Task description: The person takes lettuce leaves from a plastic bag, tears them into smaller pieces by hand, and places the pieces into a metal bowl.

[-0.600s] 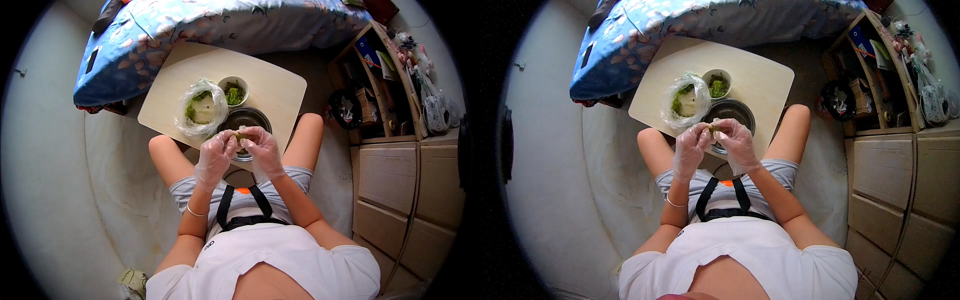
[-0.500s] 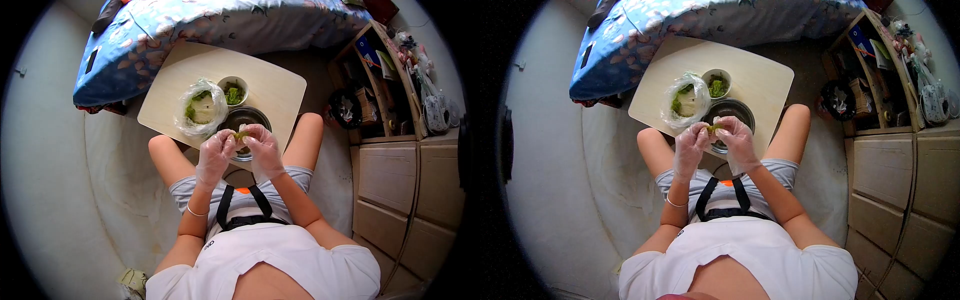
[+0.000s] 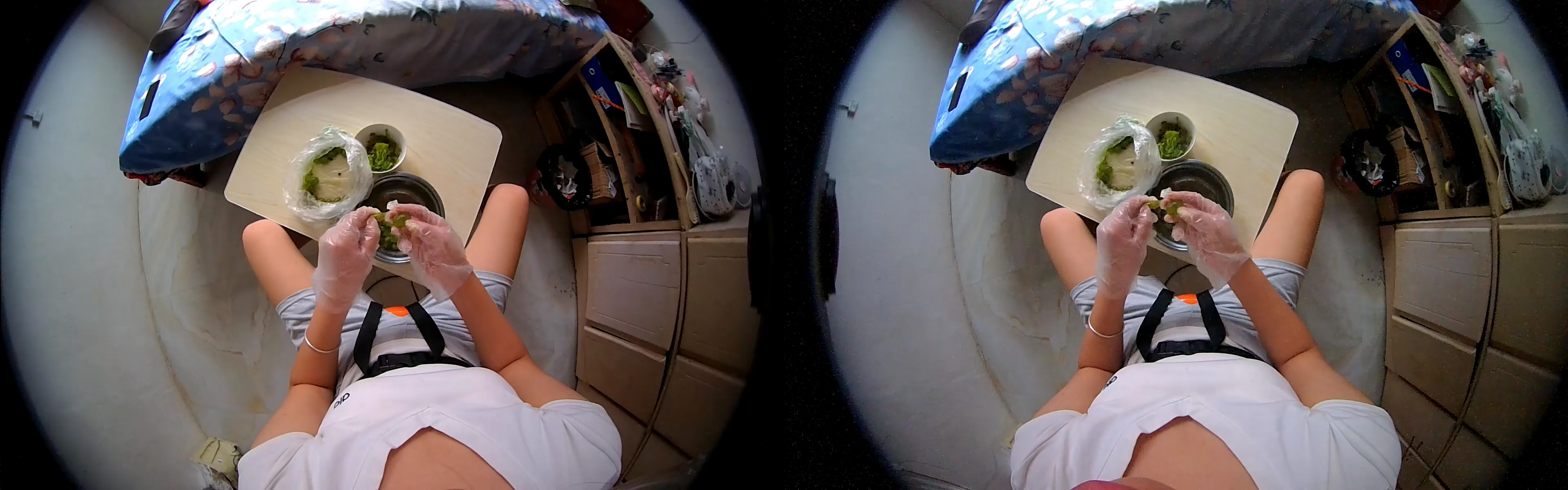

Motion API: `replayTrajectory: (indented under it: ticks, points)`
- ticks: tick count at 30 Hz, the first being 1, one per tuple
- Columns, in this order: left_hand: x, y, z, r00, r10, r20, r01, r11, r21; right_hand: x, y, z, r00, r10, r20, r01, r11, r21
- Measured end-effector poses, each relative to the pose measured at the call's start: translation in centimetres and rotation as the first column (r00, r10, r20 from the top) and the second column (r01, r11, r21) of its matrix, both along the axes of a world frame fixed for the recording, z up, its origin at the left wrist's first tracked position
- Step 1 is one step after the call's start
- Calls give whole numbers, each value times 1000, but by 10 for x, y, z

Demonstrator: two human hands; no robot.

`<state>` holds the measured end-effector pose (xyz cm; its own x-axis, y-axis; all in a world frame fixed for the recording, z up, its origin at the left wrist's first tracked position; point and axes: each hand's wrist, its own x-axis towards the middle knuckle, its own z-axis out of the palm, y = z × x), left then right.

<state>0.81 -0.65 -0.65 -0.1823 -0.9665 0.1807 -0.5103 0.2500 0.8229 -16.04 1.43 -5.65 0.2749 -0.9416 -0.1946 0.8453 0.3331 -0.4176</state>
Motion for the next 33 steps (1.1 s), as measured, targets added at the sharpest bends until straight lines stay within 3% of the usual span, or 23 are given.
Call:
replayTrajectory:
  ticks: [2,5,9,14,21,27,33]
  points:
    - [-5,2,6,989,-1,148,30,981,-190,-1,1,-14,999,6,-51,-6,1000,11]
    - [-6,3,3,995,-47,83,62,978,-200,2,3,-12,979,-22,-200,18,1000,-21]
    - [-7,5,6,998,-37,49,44,988,-149,4,4,-18,976,-78,-204,72,997,-35]
    - [-7,3,9,986,-8,164,55,956,-287,3,3,-24,942,-106,-317,68,989,-128]
    - [-8,3,2,971,-103,215,161,950,-268,2,4,-24,933,-103,-346,38,981,-188]
    - [-6,2,3,974,-163,160,195,959,-207,1,7,-15,891,-96,-443,16,984,-180]
    - [-6,3,-5,949,-156,275,231,936,-266,-4,6,-11,783,-142,-606,-12,970,-244]
